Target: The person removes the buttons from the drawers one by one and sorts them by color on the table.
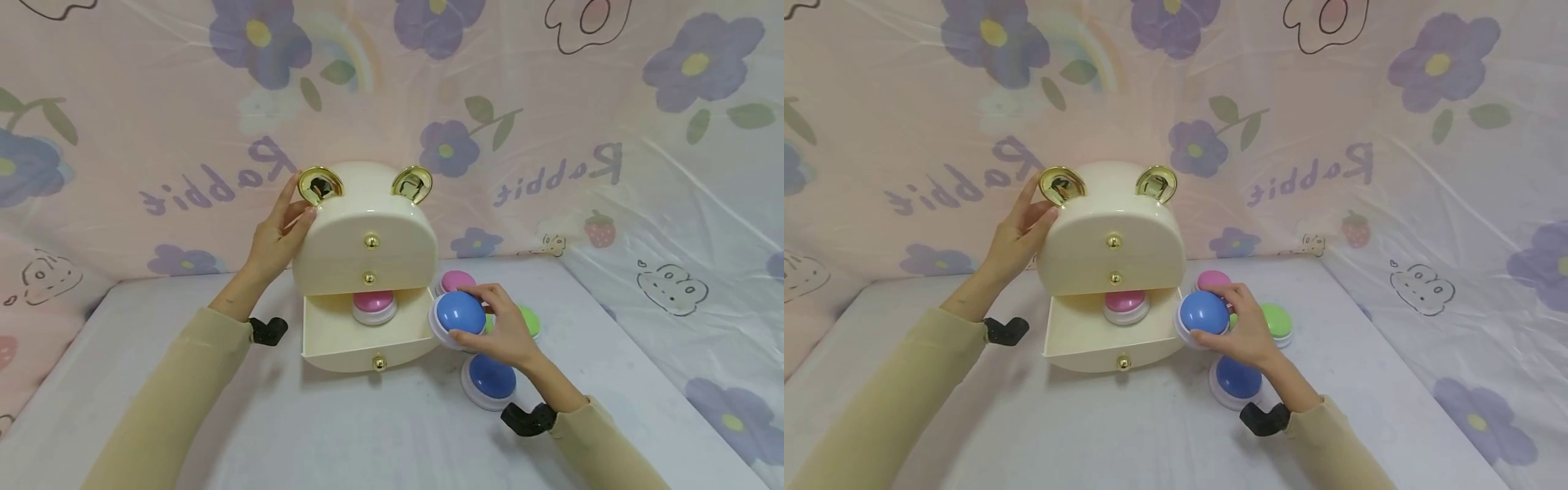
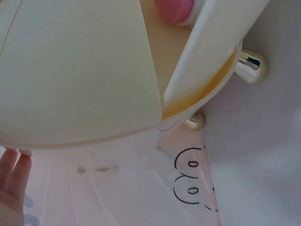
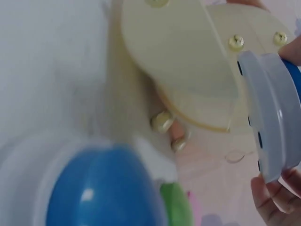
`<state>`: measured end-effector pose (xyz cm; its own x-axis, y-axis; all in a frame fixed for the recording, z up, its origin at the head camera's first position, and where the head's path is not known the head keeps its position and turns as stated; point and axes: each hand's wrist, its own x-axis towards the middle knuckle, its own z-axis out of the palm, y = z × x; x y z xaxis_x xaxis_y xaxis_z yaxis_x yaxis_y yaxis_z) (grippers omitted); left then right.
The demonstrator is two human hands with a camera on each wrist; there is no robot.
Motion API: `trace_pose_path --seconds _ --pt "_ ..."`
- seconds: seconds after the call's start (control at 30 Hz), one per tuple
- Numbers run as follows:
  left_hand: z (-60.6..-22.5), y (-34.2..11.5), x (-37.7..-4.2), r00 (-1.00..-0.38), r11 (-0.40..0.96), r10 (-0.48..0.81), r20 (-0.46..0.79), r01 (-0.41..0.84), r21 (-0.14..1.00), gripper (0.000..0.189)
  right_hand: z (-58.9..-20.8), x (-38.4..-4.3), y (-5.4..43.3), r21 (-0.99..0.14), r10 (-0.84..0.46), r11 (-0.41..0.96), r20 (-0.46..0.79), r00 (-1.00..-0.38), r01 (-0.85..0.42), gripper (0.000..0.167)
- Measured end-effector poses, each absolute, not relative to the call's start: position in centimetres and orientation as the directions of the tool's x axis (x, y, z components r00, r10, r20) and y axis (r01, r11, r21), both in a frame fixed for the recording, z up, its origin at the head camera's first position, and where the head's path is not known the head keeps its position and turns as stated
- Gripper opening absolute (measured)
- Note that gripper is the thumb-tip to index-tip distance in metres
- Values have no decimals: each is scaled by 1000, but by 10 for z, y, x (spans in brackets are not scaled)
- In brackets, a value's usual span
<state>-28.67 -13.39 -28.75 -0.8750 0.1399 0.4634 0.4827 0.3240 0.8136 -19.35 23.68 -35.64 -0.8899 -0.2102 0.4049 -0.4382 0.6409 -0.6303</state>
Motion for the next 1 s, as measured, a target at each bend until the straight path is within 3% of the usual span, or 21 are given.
trace_pose_path --seconds 1.0 --pt "-286 -134 -286 -875 336 145 461 482 809 64 -375 -185 298 -570 -109 765 343 -933 -299 60"
